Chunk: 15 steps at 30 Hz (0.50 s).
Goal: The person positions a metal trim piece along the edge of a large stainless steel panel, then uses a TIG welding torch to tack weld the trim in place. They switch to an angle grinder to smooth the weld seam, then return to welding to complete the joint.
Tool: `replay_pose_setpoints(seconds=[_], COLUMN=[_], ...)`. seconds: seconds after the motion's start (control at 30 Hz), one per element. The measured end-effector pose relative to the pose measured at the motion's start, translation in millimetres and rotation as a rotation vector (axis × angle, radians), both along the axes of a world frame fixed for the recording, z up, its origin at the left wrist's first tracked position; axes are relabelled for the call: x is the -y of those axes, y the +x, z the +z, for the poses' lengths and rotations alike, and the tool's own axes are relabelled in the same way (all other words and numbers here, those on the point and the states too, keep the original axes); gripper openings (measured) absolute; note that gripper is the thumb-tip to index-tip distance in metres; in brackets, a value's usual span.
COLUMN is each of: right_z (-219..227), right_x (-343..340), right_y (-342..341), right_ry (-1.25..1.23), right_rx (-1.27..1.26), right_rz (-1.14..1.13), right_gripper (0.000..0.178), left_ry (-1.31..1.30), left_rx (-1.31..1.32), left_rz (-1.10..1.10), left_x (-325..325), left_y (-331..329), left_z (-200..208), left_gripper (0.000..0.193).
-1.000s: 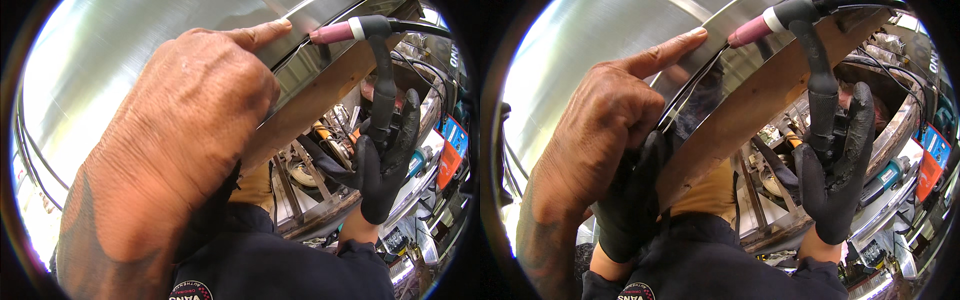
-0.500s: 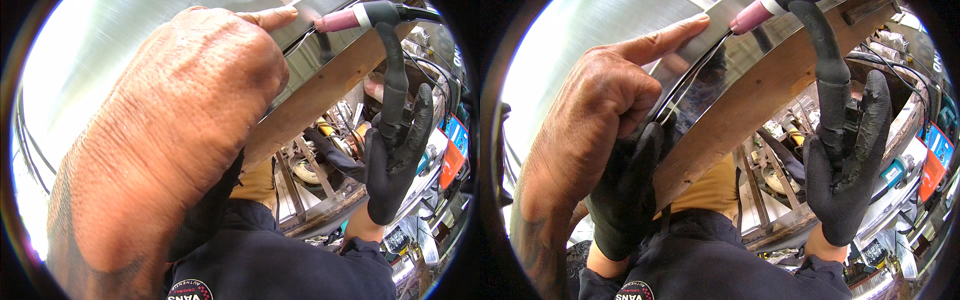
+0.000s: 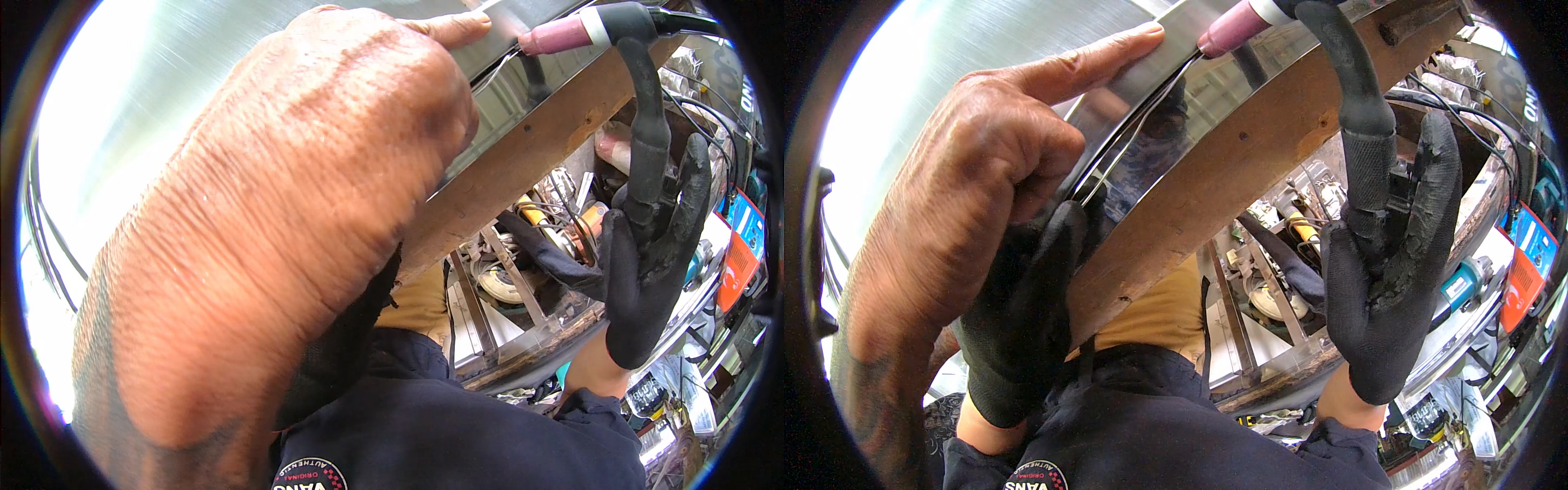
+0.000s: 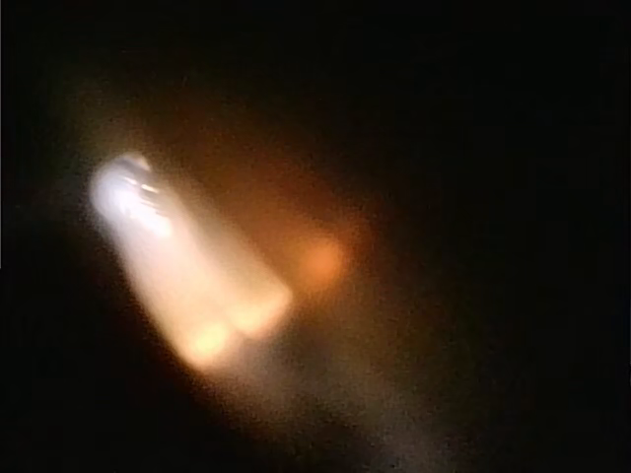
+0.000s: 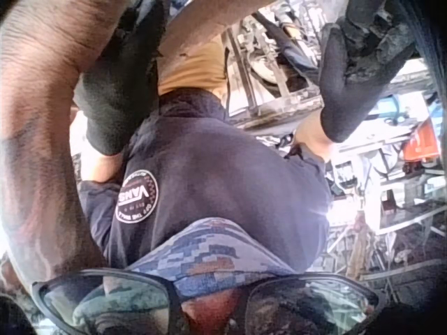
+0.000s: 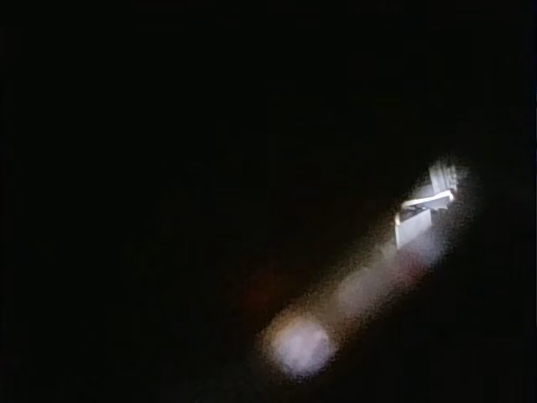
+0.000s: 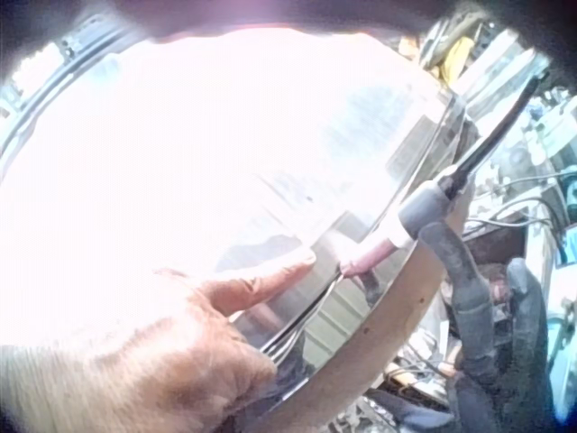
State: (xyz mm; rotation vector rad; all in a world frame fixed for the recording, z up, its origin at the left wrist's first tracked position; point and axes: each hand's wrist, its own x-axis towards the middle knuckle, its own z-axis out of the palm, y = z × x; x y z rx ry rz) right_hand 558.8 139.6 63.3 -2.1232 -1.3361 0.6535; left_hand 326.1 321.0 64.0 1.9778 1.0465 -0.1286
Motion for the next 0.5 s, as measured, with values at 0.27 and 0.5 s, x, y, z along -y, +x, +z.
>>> replay_pose_setpoints(seconds=[0.27, 0.5], right_z=[4.2, 5.4], right_x=[-4.2, -2.5], right_y=[-2.0, -4.4], right_ry=[-0.032, -0.016], right_rx=[0.035, 0.051], right_rz=[-0.026, -0.050], right_gripper=[0.082, 0.082], left_ry=[-0.038, -0.086], left_rx=[-0.019, -0.027], left_rz=[0.018, 0.045], left_x=[-0.5, -2.1], left_y=[0.3, 0.4], left_z=[0.5, 1.1], left_gripper=[0.032, 0.038])
